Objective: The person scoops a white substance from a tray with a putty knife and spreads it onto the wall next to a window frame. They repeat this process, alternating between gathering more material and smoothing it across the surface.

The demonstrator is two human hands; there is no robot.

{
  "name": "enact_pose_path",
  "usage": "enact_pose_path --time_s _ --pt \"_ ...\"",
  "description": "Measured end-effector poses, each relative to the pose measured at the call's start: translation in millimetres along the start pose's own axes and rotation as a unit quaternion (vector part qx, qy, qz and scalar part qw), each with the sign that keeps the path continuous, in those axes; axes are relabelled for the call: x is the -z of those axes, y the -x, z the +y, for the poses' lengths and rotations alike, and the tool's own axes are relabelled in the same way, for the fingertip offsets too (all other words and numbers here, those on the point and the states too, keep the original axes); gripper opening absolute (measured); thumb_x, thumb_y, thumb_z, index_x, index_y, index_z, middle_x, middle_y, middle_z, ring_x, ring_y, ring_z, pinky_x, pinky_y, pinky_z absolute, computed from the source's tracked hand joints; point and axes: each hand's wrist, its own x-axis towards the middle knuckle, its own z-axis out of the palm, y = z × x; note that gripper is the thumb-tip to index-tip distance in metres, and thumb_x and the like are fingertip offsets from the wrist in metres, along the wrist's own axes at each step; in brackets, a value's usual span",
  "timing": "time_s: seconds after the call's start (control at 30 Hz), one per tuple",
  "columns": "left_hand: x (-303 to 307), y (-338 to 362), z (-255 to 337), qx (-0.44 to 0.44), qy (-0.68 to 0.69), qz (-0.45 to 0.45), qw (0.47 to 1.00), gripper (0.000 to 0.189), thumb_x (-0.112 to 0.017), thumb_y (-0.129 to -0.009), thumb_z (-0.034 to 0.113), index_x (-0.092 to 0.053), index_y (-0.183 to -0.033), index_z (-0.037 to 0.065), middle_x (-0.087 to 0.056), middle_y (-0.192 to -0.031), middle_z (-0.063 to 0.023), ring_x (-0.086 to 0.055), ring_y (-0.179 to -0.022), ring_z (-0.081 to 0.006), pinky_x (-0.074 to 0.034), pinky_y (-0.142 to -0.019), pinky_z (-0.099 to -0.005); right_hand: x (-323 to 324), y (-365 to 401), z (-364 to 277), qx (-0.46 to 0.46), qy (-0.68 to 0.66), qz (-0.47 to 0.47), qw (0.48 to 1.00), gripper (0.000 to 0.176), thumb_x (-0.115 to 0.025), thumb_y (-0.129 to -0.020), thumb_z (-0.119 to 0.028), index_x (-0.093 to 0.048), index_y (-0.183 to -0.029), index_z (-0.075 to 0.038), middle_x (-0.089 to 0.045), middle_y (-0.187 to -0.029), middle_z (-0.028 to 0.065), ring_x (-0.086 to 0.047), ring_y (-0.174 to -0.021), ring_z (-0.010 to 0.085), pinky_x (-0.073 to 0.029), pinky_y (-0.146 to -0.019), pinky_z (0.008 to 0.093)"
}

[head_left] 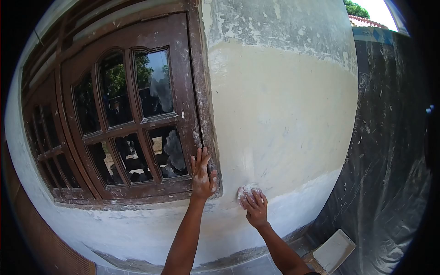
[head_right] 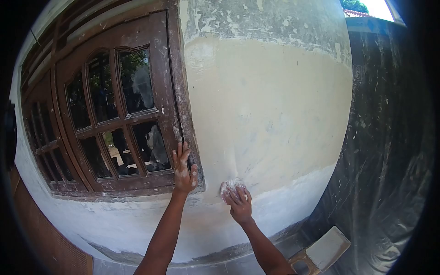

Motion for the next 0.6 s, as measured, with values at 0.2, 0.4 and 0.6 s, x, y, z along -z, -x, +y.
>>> enact_pose_path --time_s 0.2,0.4,0.6 --pt "-3.3 1.6 -0.7 -0.001 0.004 0.01 1.0 0.051 -0.04 -0.105 0.035 -0.041 -0.143 0.001 -0.038 -0.158 -0.0261 -0.026 -0.152 -0.0429 -0.009 -0.121 -0.0619 2.3 81.4 -20.1 -0.039 -0.04 -0.077 0.996 0.053 -0.065 -0.07 0.005 -0.071 -0.119 -0.015 -0.067 -0.129 0.0052 -0.056 -0.13 0.029 -0.032 -0.113 0.0548" --pt "-4.3 2.4 -0.3 0.008 0.002 0.014 1.0 0.051 -0.04 -0.105 0.035 -0.041 -0.143 0.001 -0.039 -0.157 -0.0264 -0.026 -0.152 -0.0426 -0.009 -0.122 -0.0612 72.8 -134.3 -15.4 0.048 -0.04 0.151 0.987 0.049 -0.056 -0.075 0.01 -0.074 -0.117 -0.007 -0.071 -0.124 0.0101 -0.06 -0.124 0.0332 -0.038 -0.109 0.0501" --pt "-1.7 1.2 0.9 0.01 -0.001 0.005 1.0 0.051 -0.04 -0.105 0.034 -0.041 -0.143 0.001 -0.038 -0.157 -0.0258 -0.026 -0.152 -0.0428 -0.008 -0.122 -0.0616 66.5 -244.5 5.7 0.08 0.017 0.188 0.979 0.056 -0.061 -0.079 0.007 -0.069 -0.13 -0.016 -0.066 -0.134 0.0047 -0.055 -0.132 0.0289 -0.031 -0.115 0.0491"
